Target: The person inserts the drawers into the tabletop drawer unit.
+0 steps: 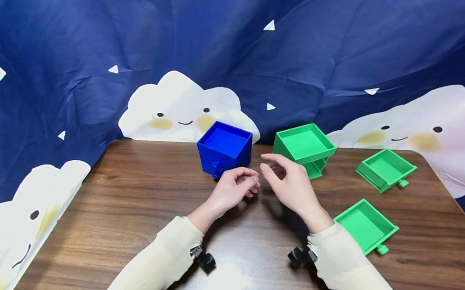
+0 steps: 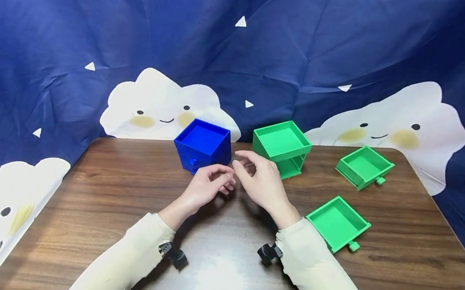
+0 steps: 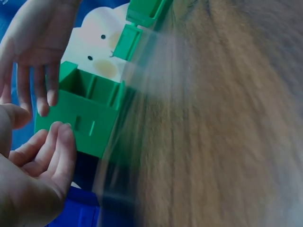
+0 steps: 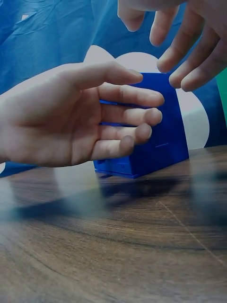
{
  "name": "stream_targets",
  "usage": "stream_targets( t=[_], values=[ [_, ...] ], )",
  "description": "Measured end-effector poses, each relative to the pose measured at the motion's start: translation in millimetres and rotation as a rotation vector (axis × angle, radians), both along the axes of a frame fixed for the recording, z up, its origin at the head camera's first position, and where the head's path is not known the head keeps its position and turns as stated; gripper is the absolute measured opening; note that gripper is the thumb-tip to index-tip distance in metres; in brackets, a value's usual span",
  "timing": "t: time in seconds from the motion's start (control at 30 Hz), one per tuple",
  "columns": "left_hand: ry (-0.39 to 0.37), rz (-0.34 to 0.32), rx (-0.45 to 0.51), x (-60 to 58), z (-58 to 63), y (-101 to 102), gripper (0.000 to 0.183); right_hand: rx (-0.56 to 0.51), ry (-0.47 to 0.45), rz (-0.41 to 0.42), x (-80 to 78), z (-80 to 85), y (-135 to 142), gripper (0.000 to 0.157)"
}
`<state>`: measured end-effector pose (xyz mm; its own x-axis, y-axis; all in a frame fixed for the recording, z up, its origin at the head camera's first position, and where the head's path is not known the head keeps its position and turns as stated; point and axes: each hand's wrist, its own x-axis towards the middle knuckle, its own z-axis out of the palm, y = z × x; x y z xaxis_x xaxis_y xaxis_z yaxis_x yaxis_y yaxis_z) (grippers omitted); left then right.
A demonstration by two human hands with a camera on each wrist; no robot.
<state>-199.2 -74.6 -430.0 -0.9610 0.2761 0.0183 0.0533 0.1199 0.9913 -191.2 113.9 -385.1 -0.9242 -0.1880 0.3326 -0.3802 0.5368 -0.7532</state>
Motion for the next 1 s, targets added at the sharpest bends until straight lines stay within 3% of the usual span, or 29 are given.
stream_targets(
  t=[0.63,0.83,1.0],
  values=[
    [0.109,0.062,-0.005,-11.5,5.8,39,0.03,0.054,-0.004,-0.056,23.2,6.5,33,0.033],
    [0.182,0.134,-0.099,-17.6,9.7,51,0.03,0.067,0.002,-0.081,30.8,6.9,46,0.032],
    [0.194,0.177,-0.103,-23.5,13.4,60,0.03,0.063,0.005,-0.094,37.3,9.1,54,0.031]
  ],
)
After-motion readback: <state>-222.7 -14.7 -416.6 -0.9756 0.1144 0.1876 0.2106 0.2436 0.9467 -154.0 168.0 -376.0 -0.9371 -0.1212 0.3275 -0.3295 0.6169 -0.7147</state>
